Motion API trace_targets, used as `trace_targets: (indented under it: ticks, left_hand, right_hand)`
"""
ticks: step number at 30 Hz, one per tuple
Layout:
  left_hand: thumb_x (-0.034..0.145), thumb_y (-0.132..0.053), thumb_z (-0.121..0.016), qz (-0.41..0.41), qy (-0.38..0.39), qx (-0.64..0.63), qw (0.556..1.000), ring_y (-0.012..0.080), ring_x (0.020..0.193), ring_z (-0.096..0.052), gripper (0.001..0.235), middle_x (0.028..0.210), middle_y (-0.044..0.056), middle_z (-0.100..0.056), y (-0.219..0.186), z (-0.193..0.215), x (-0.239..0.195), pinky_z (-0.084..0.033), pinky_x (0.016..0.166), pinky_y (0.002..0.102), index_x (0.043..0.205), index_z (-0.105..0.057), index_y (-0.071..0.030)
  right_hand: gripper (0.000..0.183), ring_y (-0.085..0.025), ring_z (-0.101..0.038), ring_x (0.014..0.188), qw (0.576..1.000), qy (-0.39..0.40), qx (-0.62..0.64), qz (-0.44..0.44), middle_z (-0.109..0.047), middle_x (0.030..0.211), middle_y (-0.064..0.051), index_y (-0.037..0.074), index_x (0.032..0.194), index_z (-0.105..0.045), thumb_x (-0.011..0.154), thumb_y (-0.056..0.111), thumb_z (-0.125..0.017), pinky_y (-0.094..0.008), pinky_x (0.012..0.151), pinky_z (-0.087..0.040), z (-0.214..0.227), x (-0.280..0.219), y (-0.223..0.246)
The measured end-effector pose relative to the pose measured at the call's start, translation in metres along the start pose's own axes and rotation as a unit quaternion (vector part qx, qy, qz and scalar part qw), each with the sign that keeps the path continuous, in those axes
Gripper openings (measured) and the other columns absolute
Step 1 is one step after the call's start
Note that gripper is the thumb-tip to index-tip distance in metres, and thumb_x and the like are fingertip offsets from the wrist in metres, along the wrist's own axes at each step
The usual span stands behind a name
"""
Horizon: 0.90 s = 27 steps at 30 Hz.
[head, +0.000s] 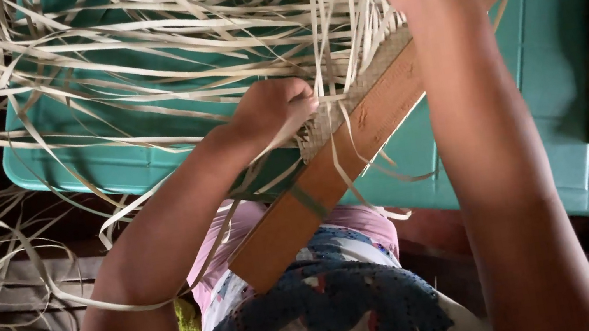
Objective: The person weaves dried palm leaves by hand through a wooden frame, repeatedly pulling strands through existing weaves to build up a mat-like structure. The hands work continuously, threading and tightening the fibers without using additional tools.
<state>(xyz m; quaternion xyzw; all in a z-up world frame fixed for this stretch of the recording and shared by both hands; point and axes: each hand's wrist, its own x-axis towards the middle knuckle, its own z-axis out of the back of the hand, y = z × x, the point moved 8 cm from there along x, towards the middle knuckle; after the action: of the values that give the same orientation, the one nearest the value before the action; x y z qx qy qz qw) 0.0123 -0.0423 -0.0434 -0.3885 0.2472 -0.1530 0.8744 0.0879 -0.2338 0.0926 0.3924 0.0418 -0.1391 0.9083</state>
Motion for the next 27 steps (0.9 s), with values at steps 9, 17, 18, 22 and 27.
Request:
trace_targets:
  ticks: [9, 17, 18, 22, 27]
  left_hand:
    - [0.093, -0.027, -0.061, -0.038, -0.03, -0.074, 0.996, 0.0382, 0.078, -0.071, 0.02, 0.076, 0.012, -0.07, -0.001, 0.007, -0.006, -0.054, 0.067, 0.047, 0.088, -0.073, -0.013]
    - [0.097, -0.027, -0.059, -0.016, -0.007, -0.089, 0.996, 0.0353, 0.083, -0.072, 0.024, 0.084, 0.012, -0.072, -0.001, 0.008, -0.006, -0.055, 0.072, 0.044, 0.102, -0.076, -0.01]
    - [0.097, -0.025, -0.058, -0.021, -0.011, -0.088, 0.996, 0.0396, 0.086, -0.072, 0.026, 0.086, 0.016, -0.072, -0.004, 0.008, -0.007, -0.055, 0.073, 0.047, 0.104, -0.075, -0.007]
    - [0.099, -0.026, -0.055, -0.026, 0.01, -0.073, 0.997, 0.0413, 0.09, -0.071, 0.028, 0.09, 0.017, -0.072, -0.014, 0.01, -0.004, -0.056, 0.076, 0.048, 0.107, -0.073, -0.006]
    - [0.101, -0.027, -0.056, -0.02, 0.011, -0.08, 0.997, 0.0377, 0.091, -0.071, 0.025, 0.091, 0.013, -0.072, -0.006, 0.002, 0.003, -0.056, 0.076, 0.047, 0.108, -0.073, -0.01]
  right_hand:
    - [0.009, -0.012, -0.071, 0.069, 0.988, -0.112, -0.095, -0.05, -0.069, 0.068, 0.012, 0.034, 0.078, -0.076, 0.08, 0.032, -0.068, -0.025, 0.058, -0.038, 0.038, 0.066, -0.082]
    - [0.022, -0.031, -0.074, 0.082, 0.915, 0.241, -0.264, 0.186, -0.076, 0.08, -0.005, 0.024, 0.105, -0.076, 0.093, 0.042, -0.074, -0.044, 0.069, -0.055, -0.086, -0.056, -0.035]
    - [0.026, -0.026, -0.073, 0.08, 0.928, 0.218, -0.249, 0.169, -0.074, 0.079, -0.001, 0.026, 0.104, -0.075, 0.092, 0.049, -0.075, -0.04, 0.067, -0.054, -0.087, -0.047, -0.045]
    - [0.042, -0.022, -0.07, 0.079, 0.944, 0.229, -0.17, 0.163, -0.073, 0.08, -0.003, 0.024, 0.107, -0.077, 0.086, 0.06, -0.08, -0.038, 0.067, -0.053, -0.093, -0.033, -0.056]
    - [0.034, -0.017, -0.065, 0.062, 0.932, 0.289, -0.115, 0.186, -0.068, 0.068, -0.003, 0.01, 0.095, -0.074, 0.09, 0.042, -0.084, -0.03, 0.061, -0.051, -0.093, -0.042, -0.046]
